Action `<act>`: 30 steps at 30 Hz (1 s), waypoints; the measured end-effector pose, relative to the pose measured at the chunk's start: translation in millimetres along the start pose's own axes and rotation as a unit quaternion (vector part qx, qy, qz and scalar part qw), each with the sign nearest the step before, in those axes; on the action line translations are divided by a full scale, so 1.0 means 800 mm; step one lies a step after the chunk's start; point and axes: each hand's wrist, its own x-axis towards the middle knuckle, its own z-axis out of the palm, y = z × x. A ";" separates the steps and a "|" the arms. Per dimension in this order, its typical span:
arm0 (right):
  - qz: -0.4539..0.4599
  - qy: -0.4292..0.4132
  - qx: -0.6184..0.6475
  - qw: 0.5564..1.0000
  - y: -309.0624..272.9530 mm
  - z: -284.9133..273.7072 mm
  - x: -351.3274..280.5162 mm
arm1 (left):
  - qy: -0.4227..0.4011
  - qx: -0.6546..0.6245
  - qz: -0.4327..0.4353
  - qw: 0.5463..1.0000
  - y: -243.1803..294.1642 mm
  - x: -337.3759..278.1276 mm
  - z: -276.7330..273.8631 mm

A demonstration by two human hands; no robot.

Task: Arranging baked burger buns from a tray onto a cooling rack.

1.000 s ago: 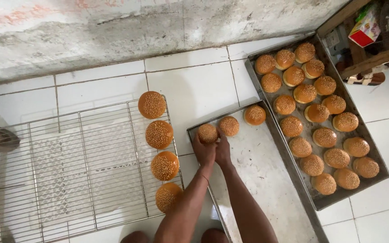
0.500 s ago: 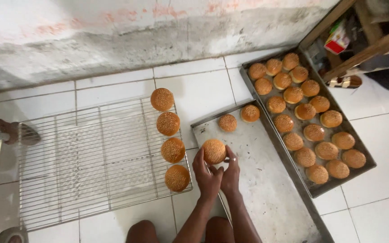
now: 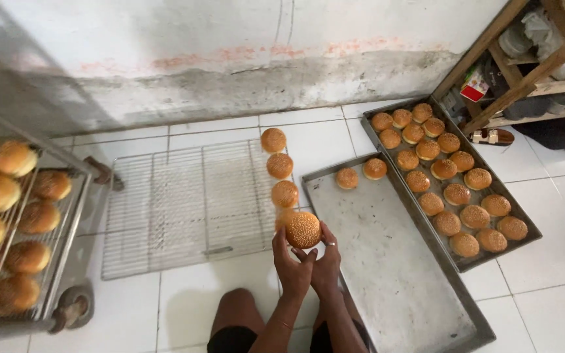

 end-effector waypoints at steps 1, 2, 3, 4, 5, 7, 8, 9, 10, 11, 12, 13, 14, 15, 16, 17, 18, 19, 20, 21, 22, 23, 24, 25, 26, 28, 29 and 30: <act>-0.002 -0.002 0.000 1.000 -0.008 0.003 -0.009 | 0.003 -0.001 0.000 1.000 -0.004 -0.006 -0.010; 0.071 -0.024 0.108 0.991 -0.016 0.004 -0.014 | 0.012 0.005 0.014 1.000 -0.006 -0.009 -0.016; 0.145 -0.046 0.213 0.965 -0.022 0.006 -0.018 | 0.020 0.012 0.028 0.999 -0.009 -0.012 -0.021; 0.143 -0.050 0.213 0.965 -0.027 0.007 -0.023 | 0.023 0.010 0.027 0.999 -0.007 -0.014 -0.029; 0.167 -0.056 0.257 0.950 -0.031 0.009 -0.027 | 0.020 0.014 0.026 0.999 -0.006 -0.016 -0.037; 0.192 -0.065 0.301 0.932 -0.047 0.007 -0.034 | 0.019 0.017 0.023 0.999 0.000 -0.019 -0.052; 0.119 -0.065 0.151 0.979 -0.056 0.005 -0.033 | 0.014 0.034 0.017 0.999 0.005 -0.018 -0.057; 0.041 -0.061 -0.003 0.997 -0.065 0.002 -0.032 | 0.009 0.050 0.012 0.999 0.009 -0.017 -0.062; 0.039 -0.063 -0.004 0.997 -0.064 0.004 -0.036 | 0.011 0.048 0.011 0.999 0.006 -0.017 -0.067; 0.029 -0.071 -0.024 0.997 -0.062 0.005 -0.039 | 0.006 0.047 0.012 0.999 0.004 -0.018 -0.071; 0.018 -0.076 -0.041 0.996 -0.059 0.008 -0.040 | 0.000 0.045 0.015 0.999 0.000 -0.015 -0.075; 0.015 -0.076 -0.041 0.996 -0.063 0.011 -0.040 | 0.002 0.044 0.016 0.999 0.002 -0.014 -0.079; 0.012 -0.078 -0.043 0.996 -0.068 0.012 -0.043 | 0.012 0.027 0.022 0.999 0.003 -0.015 -0.084; 0.010 -0.079 -0.045 0.996 -0.072 0.015 -0.044 | 0.022 0.010 0.027 0.999 0.004 -0.015 -0.089; 0.008 -0.082 -0.045 0.996 -0.070 0.019 -0.046 | 0.025 0.010 0.026 0.999 0.001 -0.015 -0.091; 0.009 -0.082 -0.033 0.996 -0.068 0.024 -0.047 | 0.029 0.011 0.021 0.999 -0.003 -0.014 -0.094; 0.010 -0.082 -0.021 0.996 -0.067 0.029 -0.049 | 0.034 0.012 0.017 0.999 -0.008 -0.013 -0.098; 0.009 -0.086 -0.020 0.996 -0.071 0.035 -0.046 | 0.038 0.013 0.015 0.999 -0.012 -0.009 -0.099; 0.030 -0.097 -0.016 0.995 -0.075 0.040 -0.044 | 0.047 0.019 0.014 0.999 -0.017 -0.007 -0.102; 0.051 -0.108 -0.012 0.993 -0.078 0.046 -0.042 | 0.056 0.025 0.013 0.998 -0.022 -0.003 -0.104; 0.052 -0.112 -0.012 0.992 -0.072 0.055 -0.041 | 0.058 0.027 0.010 0.998 -0.032 0.001 -0.104; 0.043 -0.116 -0.012 0.992 -0.065 0.064 -0.040 | 0.057 0.035 0.002 0.998 -0.041 0.006 -0.104; 0.033 -0.120 -0.012 0.992 -0.060 0.073 -0.038 | 0.056 0.042 -0.005 0.998 -0.049 0.013 -0.104; 0.034 -0.124 -0.012 0.992 -0.068 0.080 -0.032 | 0.058 0.044 -0.008 0.997 -0.049 0.021 -0.107; 0.066 -0.134 0.007 0.989 -0.075 0.086 -0.027 | 0.067 0.043 -0.013 0.997 -0.049 0.029 -0.110; 0.100 -0.146 0.026 0.984 -0.071 0.107 -0.016 | 0.077 0.043 -0.019 0.996 -0.058 0.049 -0.111; 0.050 -0.135 0.032 0.989 -0.060 0.122 -0.010 | 0.085 0.055 -0.006 0.995 -0.067 0.062 -0.111; 0.000 -0.125 0.036 0.992 -0.048 0.134 -0.007 | 0.092 0.067 0.006 0.993 -0.076 0.072 -0.110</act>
